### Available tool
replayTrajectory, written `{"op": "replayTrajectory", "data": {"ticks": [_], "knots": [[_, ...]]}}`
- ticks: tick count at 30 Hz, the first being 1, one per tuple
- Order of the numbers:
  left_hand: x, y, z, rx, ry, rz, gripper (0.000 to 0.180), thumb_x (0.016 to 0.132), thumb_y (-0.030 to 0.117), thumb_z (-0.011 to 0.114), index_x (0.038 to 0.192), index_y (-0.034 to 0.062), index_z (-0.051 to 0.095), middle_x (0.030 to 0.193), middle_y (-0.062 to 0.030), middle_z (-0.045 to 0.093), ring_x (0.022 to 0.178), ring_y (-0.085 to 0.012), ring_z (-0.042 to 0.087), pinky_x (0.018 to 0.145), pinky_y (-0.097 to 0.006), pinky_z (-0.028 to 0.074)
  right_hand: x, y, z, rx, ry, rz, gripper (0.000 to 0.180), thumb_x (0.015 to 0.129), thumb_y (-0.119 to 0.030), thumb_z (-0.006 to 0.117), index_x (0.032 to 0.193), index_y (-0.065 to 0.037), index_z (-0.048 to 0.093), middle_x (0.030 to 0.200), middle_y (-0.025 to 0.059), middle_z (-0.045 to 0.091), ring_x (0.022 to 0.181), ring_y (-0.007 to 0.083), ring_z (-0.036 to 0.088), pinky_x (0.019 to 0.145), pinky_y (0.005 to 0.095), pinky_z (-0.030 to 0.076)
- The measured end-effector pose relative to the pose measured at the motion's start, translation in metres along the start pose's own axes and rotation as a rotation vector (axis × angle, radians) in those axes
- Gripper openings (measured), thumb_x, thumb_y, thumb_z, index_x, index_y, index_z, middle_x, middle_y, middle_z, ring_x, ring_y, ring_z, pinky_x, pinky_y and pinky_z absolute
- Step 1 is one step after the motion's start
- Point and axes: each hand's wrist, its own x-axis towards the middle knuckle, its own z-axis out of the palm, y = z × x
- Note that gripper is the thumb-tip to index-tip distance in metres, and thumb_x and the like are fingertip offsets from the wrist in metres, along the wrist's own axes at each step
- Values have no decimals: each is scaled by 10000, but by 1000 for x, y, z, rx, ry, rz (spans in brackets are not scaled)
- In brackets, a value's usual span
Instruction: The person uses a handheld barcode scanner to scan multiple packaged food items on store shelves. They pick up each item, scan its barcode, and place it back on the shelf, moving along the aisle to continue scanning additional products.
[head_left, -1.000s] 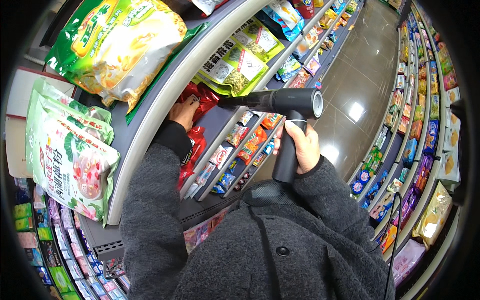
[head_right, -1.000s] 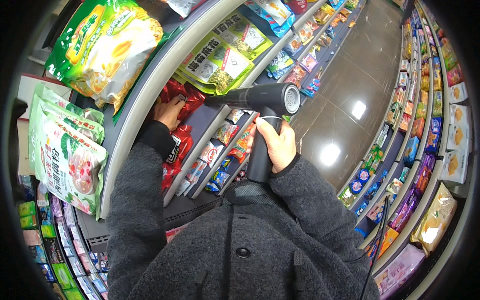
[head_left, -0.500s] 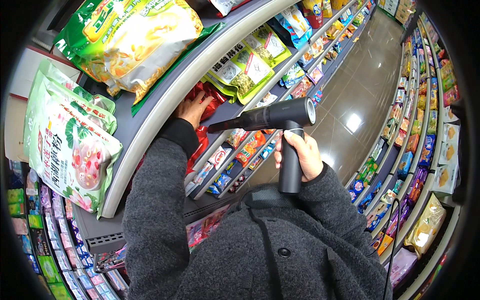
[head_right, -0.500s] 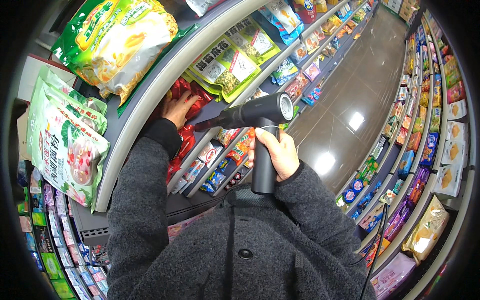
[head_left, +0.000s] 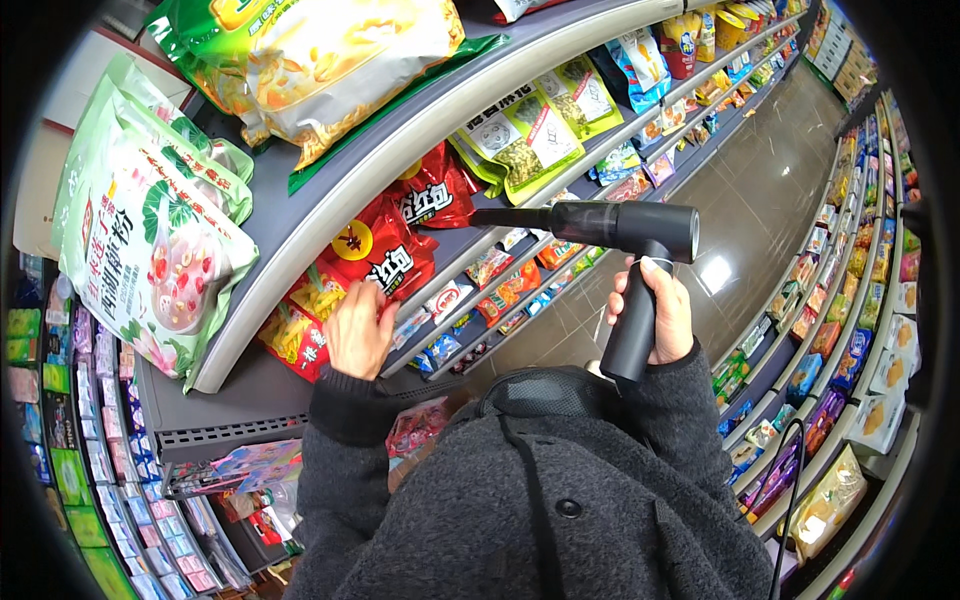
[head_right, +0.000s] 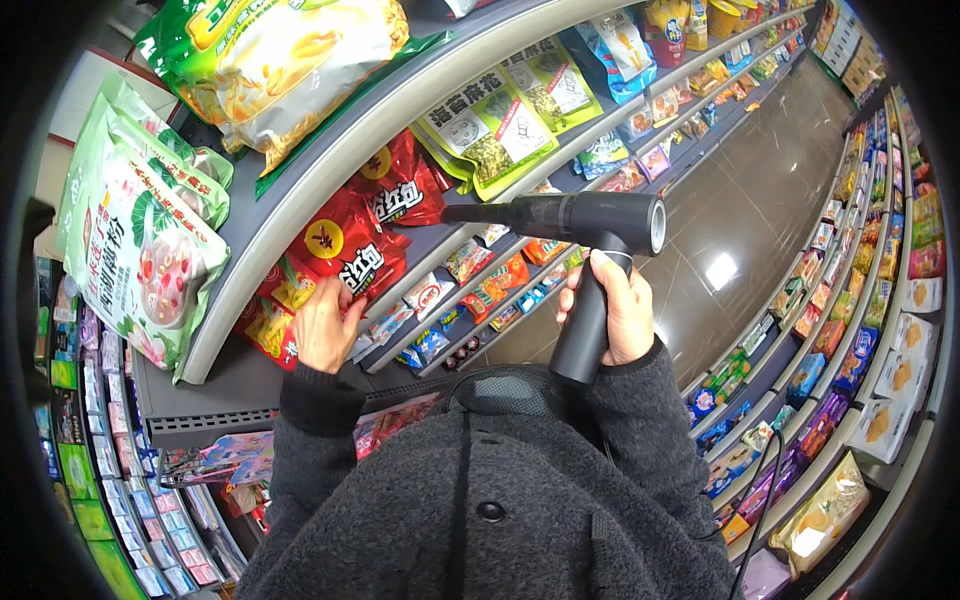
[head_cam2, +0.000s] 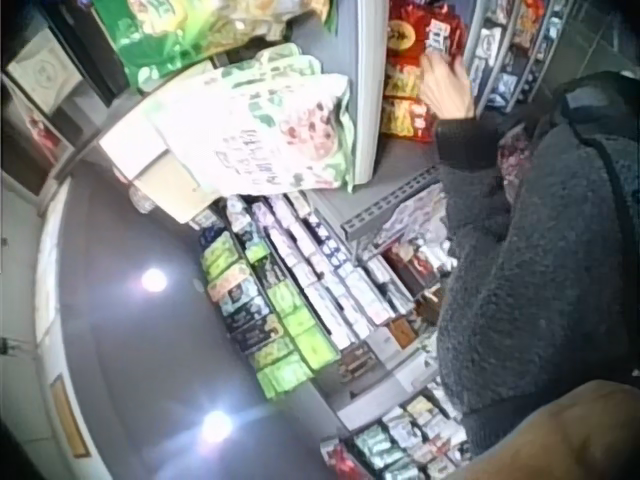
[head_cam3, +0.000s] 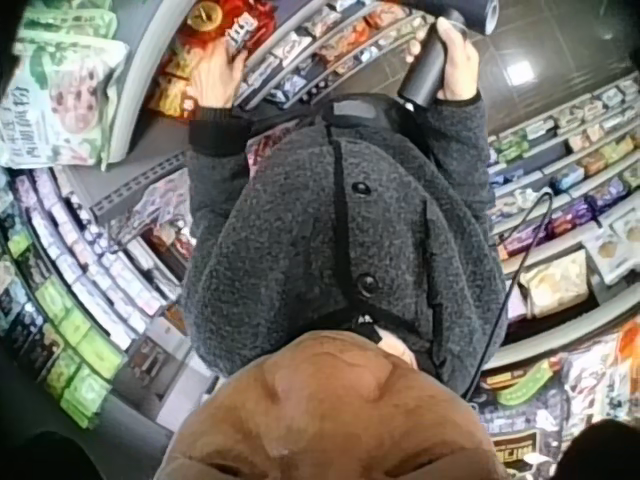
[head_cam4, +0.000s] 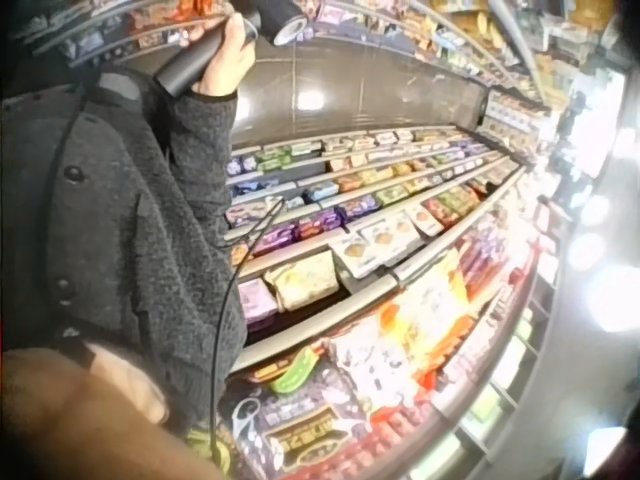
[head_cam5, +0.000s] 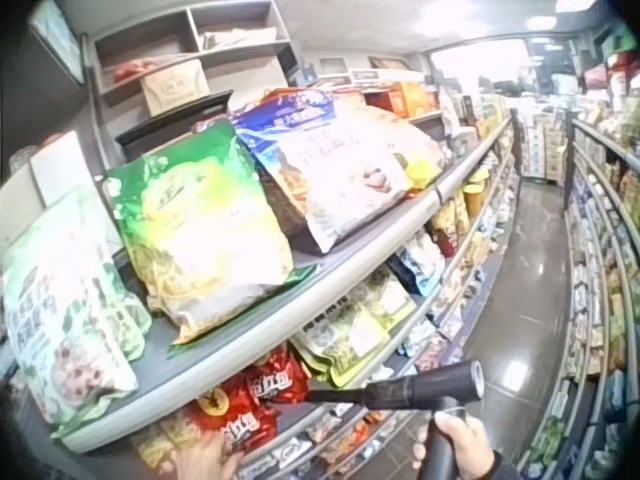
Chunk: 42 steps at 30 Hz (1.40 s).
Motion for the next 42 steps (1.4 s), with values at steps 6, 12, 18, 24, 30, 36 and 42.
{"op": "replayTrajectory", "data": {"ticks": [6, 12, 18, 24, 30, 36, 42], "knots": [[-38, -56, 46, 20, 23, -162, 329, 823, 196, 717, 1072, 10, 606, 961, -187, 599, 912, -403, 608, 765, -467, 491, 1, -16, 3, -110, -38, 4, 342, 957, -272, 575, 1131, 8, 485, 839, 110, 584, 629, 189, 595, 540, 331, 527], [-29, -46, 65, -16, 120, -109, 318, 840, 175, 702, 1099, 17, 604, 1006, -182, 585, 966, -381, 594, 827, -449, 480, 7, -31, 1, -104, -24, -42, 288, 942, -254, 603, 1075, -19, 505, 830, 98, 599, 624, 178, 619, 533, 317, 554], [-47, -49, 64, -179, 81, -200, 314, 849, 141, 680, 1124, 8, 604, 1094, -189, 601, 1020, -394, 592, 876, -442, 477, 9, -26, 2, -84, -65, 66, 289, 935, -253, 616, 1025, -13, 483, 817, 107, 601, 636, 191, 616, 544, 340, 559], [-54, -33, 70, -137, 226, -182, 223, 815, 40, 688, 1025, -10, 634, 1001, -174, 629, 929, -348, 625, 820, -405, 498, 16, -35, -9, -77, -65, 24, 292, 933, -252, 621, 1038, -12, 491, 816, 108, 599, 630, 193, 616, 537, 341, 555], [-21, 30, 88, -335, 209, -113, 259, 799, 65, 707, 1039, -1, 638, 996, -163, 634, 926, -325, 633, 817, -394, 502, 15, -63, -39, -51, -92, 0, 355, 950, -276, 582, 1147, -3, 471, 857, 114, 581, 628, 187, 589, 534, 327, 524], [51, 110, 108, -379, 178, 134, 398, 799, 99, 719, 1160, -2, 587, 1141, -182, 588, 1033, -356, 593, 908, -411, 483, 1, -90, -71, -41, -40, -69, 359, 942, -279, 596, 1148, -14, 469, 858, 106, 569, 629, 188, 588, 534, 327, 522], [152, 171, 133, -43, 59, 599, 590, 730, 0, 659, 1298, 63, 509, 1349, -139, 501, 1282, -365, 443, 1088, -483, 359, 2, -100, -105, 55, 84, -150, 360, 933, -285, 607, 1153, -35, 472, 851, 96, 570, 644, 185, 581, 540, 317, 517]]}}
